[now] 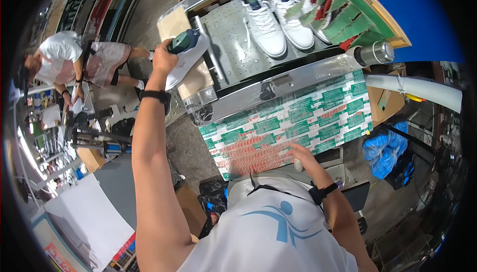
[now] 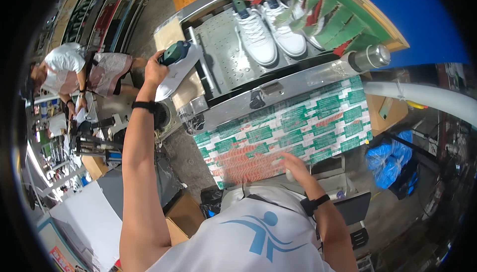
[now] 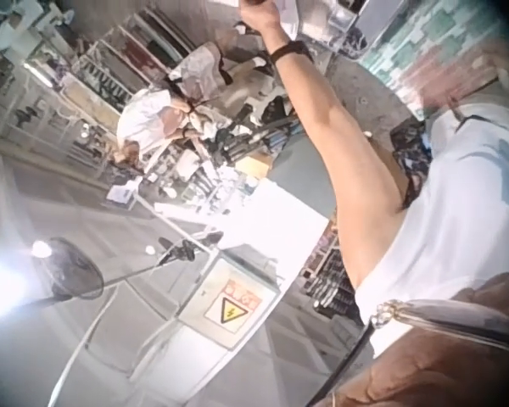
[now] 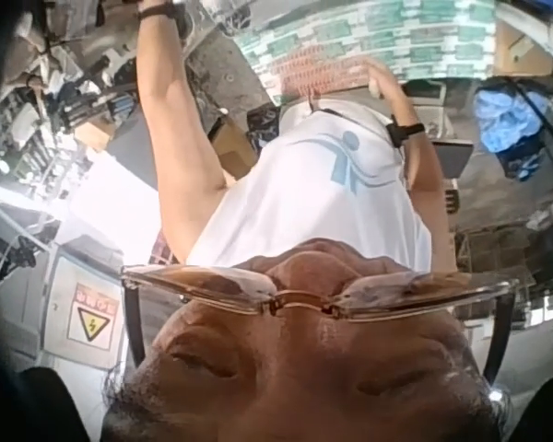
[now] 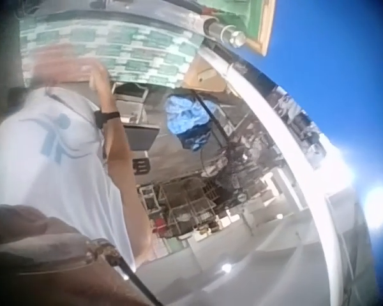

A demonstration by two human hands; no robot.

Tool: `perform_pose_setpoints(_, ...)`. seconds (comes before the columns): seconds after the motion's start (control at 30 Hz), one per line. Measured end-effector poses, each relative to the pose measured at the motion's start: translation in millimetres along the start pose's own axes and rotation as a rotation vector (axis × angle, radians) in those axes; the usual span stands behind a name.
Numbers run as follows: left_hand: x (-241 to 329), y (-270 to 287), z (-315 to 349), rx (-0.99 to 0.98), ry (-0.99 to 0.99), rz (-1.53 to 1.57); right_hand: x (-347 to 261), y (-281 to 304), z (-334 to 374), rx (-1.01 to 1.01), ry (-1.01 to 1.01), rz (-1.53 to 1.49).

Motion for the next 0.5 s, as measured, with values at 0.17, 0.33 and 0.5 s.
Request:
perform_pose_setpoints(0.17, 170, -88, 47, 0.182, -0.442, -0.016, 20, 21, -5, -0.014, -0.059, -0.409)
perform_pose_setpoints(0.33, 226, -266, -41, -0.184, 0.144, 0.814, 31, 42, -11, 0.045, -0.057, -0.549)
perform_pose_setpoints(0.5, 178, -302, -77, 0.198, 0.235, 0.881, 31, 57, 7, 0.080, -0.015, -0.586)
Point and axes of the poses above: each hand's wrist, its own z-axis away from the middle knuckle, its own y-axis out of the back of the hand, x = y × z, the point moved 9 cm from there along -z, towards the middle knuckle, and after that the axes turned 15 degrees about z, right-handed, at the moved point
